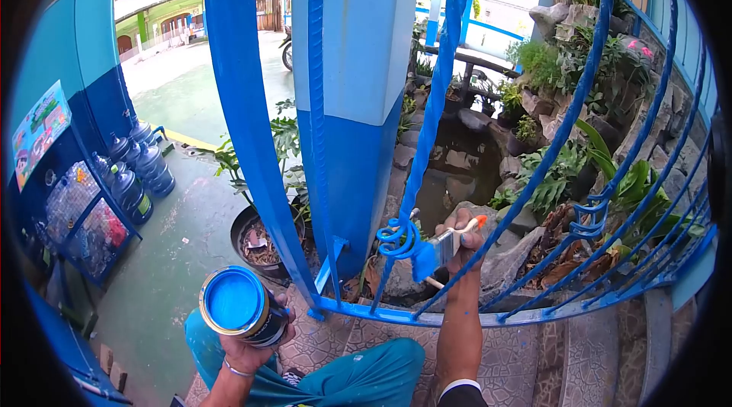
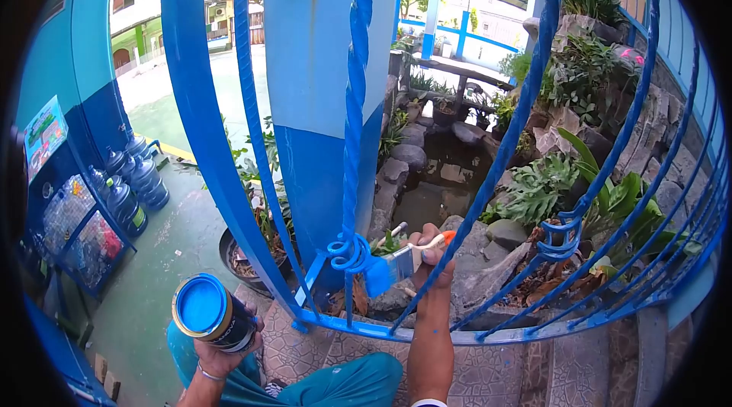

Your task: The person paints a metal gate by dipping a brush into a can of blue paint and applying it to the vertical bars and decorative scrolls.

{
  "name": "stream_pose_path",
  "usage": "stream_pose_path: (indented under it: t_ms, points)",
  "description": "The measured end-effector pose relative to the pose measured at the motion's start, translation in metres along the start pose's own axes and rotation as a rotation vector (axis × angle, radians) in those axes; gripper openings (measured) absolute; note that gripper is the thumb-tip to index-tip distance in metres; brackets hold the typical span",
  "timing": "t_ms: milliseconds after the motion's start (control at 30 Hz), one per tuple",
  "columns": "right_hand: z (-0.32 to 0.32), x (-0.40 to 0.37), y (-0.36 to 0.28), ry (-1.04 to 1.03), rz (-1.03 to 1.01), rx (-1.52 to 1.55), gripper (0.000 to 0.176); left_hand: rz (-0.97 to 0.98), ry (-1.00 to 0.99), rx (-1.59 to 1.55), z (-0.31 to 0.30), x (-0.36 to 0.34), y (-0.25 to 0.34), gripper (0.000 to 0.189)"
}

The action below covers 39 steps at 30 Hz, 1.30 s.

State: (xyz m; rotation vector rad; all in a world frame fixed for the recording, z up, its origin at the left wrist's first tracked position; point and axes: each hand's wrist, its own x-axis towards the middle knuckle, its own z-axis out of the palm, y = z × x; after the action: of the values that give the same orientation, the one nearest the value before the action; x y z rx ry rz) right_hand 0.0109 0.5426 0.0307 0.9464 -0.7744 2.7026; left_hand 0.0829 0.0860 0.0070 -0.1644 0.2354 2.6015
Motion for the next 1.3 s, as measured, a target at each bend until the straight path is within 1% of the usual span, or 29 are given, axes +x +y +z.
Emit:
stream_pose_path:
  t_ms: [67,100,200,233,333,367,467,567,667,700,767,800,833,867,967,1067,1100,1200,1233,1300]
  points:
    - [-0.003,0.003,-0.005,-0.021,0.013,0.024,0.022,0.001,0.009,0.000,-0.001,-0.001,0.001,0.074]
    - [0.004,0.005,-0.004,0.089,-0.052,0.021,0.021,-0.002,0.005,-0.006,0.001,-0.001,0.001,0.073]
    - [0.010,0.011,-0.001,0.308,-0.170,0.044,0.021,-0.009,0.017,-0.023,0.001,-0.003,0.001,0.073]
    - [0.012,0.012,-0.001,0.224,-0.143,0.030,0.021,-0.010,0.033,-0.025,-0.001,-0.003,0.002,0.073]
    - [0.008,0.011,0.000,0.056,-0.089,0.001,0.020,0.011,0.063,0.019,-0.004,-0.004,0.006,0.071]
    - [0.008,0.010,-0.002,0.034,-0.053,0.030,0.020,0.019,0.070,0.041,-0.004,-0.004,0.006,0.071]
    - [-0.003,0.010,-0.008,-0.007,0.006,0.008,0.021,-0.002,0.073,-0.023,-0.002,-0.005,0.007,0.071]
    - [0.004,0.016,-0.009,0.068,-0.014,0.072,0.022,-0.005,0.015,-0.017,0.004,-0.007,0.006,0.074]
    - [0.018,0.019,-0.004,0.194,-0.082,0.005,0.021,0.006,0.023,0.010,0.000,-0.006,0.006,0.068]
    - [0.021,0.017,-0.002,0.181,-0.079,-0.020,0.022,-0.002,0.029,-0.009,0.000,-0.006,0.006,0.068]
    - [0.016,0.009,-0.005,0.063,-0.063,-0.124,0.024,-0.016,0.043,-0.052,0.004,-0.007,0.006,0.067]
    - [0.015,0.005,-0.006,0.003,-0.055,-0.175,0.024,-0.021,0.017,-0.052,0.005,-0.007,0.006,0.070]
    - [0.017,-0.004,-0.007,0.052,-0.069,-0.216,0.027,-0.029,-0.006,-0.050,0.006,-0.008,0.006,0.072]
    - [0.016,-0.011,-0.009,0.050,-0.077,-0.235,0.026,-0.040,-0.028,-0.046,0.006,-0.009,0.007,0.075]
    - [0.005,-0.031,-0.022,0.044,-0.138,-0.296,0.025,-0.029,-0.016,-0.020,0.005,-0.010,0.007,0.075]
    - [0.016,-0.048,-0.014,0.317,-0.432,-0.346,0.028,-0.035,0.017,0.012,0.000,-0.009,0.010,0.074]
    - [0.045,-0.040,-0.006,0.448,-0.537,-0.448,0.020,-0.035,0.011,0.014,0.000,-0.008,0.010,0.073]
    - [0.029,-0.060,-0.009,0.435,-0.493,-0.596,0.031,-0.034,-0.003,0.033,0.001,-0.010,0.010,0.072]
    - [0.020,-0.062,-0.010,0.397,-0.470,-0.543,0.029,-0.034,-0.013,0.046,-0.001,-0.010,0.010,0.071]
    - [0.009,-0.058,-0.009,0.461,-0.382,-0.517,0.029,-0.040,-0.019,0.043,-0.002,-0.011,0.010,0.071]
